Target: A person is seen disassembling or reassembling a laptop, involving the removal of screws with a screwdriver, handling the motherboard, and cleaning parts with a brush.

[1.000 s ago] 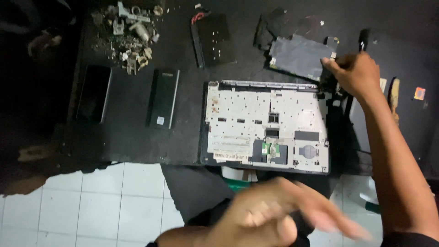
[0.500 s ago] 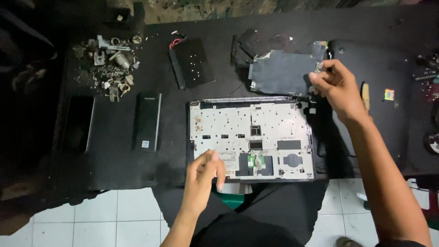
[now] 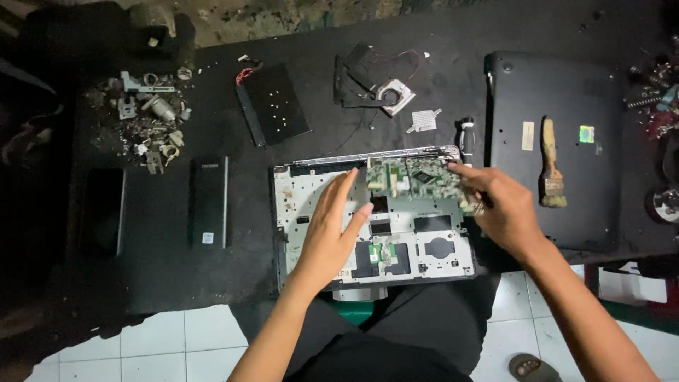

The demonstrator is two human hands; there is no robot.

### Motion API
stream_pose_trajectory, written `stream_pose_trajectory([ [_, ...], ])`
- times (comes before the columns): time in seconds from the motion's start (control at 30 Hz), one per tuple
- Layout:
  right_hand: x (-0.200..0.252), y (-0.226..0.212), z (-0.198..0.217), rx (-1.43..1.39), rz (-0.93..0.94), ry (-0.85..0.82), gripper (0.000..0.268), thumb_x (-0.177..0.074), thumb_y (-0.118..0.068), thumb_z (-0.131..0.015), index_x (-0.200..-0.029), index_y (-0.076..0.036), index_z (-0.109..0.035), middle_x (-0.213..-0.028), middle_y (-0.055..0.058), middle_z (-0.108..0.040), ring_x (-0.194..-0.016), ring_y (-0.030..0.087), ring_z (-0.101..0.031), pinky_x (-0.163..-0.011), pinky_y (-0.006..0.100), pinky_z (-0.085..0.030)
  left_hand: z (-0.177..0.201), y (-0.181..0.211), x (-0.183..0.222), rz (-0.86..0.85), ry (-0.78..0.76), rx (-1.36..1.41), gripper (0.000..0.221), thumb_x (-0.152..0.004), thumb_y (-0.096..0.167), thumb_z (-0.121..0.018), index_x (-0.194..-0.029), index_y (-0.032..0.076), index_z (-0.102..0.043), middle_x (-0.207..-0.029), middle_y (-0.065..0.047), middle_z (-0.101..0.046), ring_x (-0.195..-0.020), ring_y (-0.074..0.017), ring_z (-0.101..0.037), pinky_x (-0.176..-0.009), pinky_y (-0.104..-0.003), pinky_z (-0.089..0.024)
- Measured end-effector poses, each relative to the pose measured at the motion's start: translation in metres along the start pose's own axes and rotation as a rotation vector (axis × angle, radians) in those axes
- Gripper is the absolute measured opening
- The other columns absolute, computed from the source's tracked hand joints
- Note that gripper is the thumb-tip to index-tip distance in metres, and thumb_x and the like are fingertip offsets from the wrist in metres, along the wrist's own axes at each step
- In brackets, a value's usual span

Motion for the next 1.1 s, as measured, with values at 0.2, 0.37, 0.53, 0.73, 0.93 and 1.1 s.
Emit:
stream_pose_trajectory([
  [0.2, 0.004, -0.018, -0.004, 0.289, 0.131, -0.077, 0.023, -0.087, 0.012, -0.068, -0.100, -0.006, -0.066, -0.127, 0.008, -0.076, -0.117, 0.034, -0.071, -0.093, 0.043, -0.058, -0.022, -0.010, 0.000, 0.022, -0.085, -0.086, 0.062, -0.106, 0.026, -0.053, -0.155, -0.007, -0.032, -0.158, -0.038, -0.028, -0.150, -0.0539, -0.013, -0.120, -0.063, -0.009],
  [0.37, 0.012, -0.012, 0.001, 0.596, 0.172, -0.085, 0.021, -0.093, 0.002, -0.070, -0.104, -0.015, -0.070, -0.128, 0.003, -0.071, -0.121, 0.031, -0.068, -0.097, 0.042, -0.058, -0.029, -0.023, 0.000, -0.042, -0.070, -0.223, 0.062, -0.105, 0.028, -0.056, -0.152, -0.007, -0.037, -0.162, -0.033, -0.027, -0.152, -0.0478, -0.015, -0.123, -0.057, -0.006],
  [0.53, 0.007, -0.023, 0.003, 0.675, 0.123, -0.204, 0.027, -0.095, -0.003, -0.067, -0.117, -0.017, -0.072, -0.113, 0.002, -0.073, -0.114, 0.025, -0.069, -0.090, 0.034, -0.054, -0.029, -0.031, 0.002, -0.114, 0.004, -0.288, 0.057, -0.104, 0.027, -0.058, -0.150, -0.004, -0.043, -0.161, -0.027, -0.032, -0.152, -0.0428, -0.020, -0.124, -0.054, -0.011],
  [0.73, 0.024, -0.017, -0.004, 0.783, 0.013, -0.259, 0.050, -0.085, 0.003, -0.067, -0.128, -0.023, -0.069, -0.120, -0.001, -0.068, -0.121, 0.025, -0.063, -0.084, 0.034, -0.051, -0.035, -0.039, 0.003, -0.090, 0.010, -0.405, 0.066, -0.104, 0.036, -0.056, -0.153, -0.003, -0.037, -0.166, -0.024, -0.024, -0.155, -0.0361, -0.016, -0.126, -0.048, -0.009],
  [0.93, 0.034, -0.009, -0.001, 0.755, -0.186, -0.143, 0.033, -0.097, -0.042, -0.070, -0.121, -0.020, -0.071, -0.095, -0.002, -0.066, -0.098, 0.021, -0.067, -0.076, 0.033, -0.052, -0.035, -0.035, 0.004, -0.118, 0.007, -0.458, 0.063, -0.104, 0.037, -0.056, -0.151, -0.004, -0.042, -0.166, -0.025, -0.023, -0.155, -0.0372, -0.016, -0.125, -0.049, -0.009],
  [1.1, 0.021, -0.028, -0.007, 0.683, -0.242, -0.114, 0.030, -0.100, -0.037, -0.070, -0.120, -0.014, -0.072, -0.089, 0.003, -0.068, -0.088, 0.024, -0.066, -0.071, 0.034, -0.049, -0.039, -0.038, 0.004, -0.123, -0.010, -0.465, 0.067, -0.104, 0.038, -0.056, -0.153, -0.003, -0.038, -0.166, -0.025, -0.021, -0.156, -0.0378, -0.013, -0.126, -0.049, -0.007],
])
Point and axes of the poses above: each hand's wrist, its own x-axis away from the middle knuckle, its own z-axis out of the back of the hand, y = z × x, the point moved 8 cm from there along -x, towards the middle knuckle
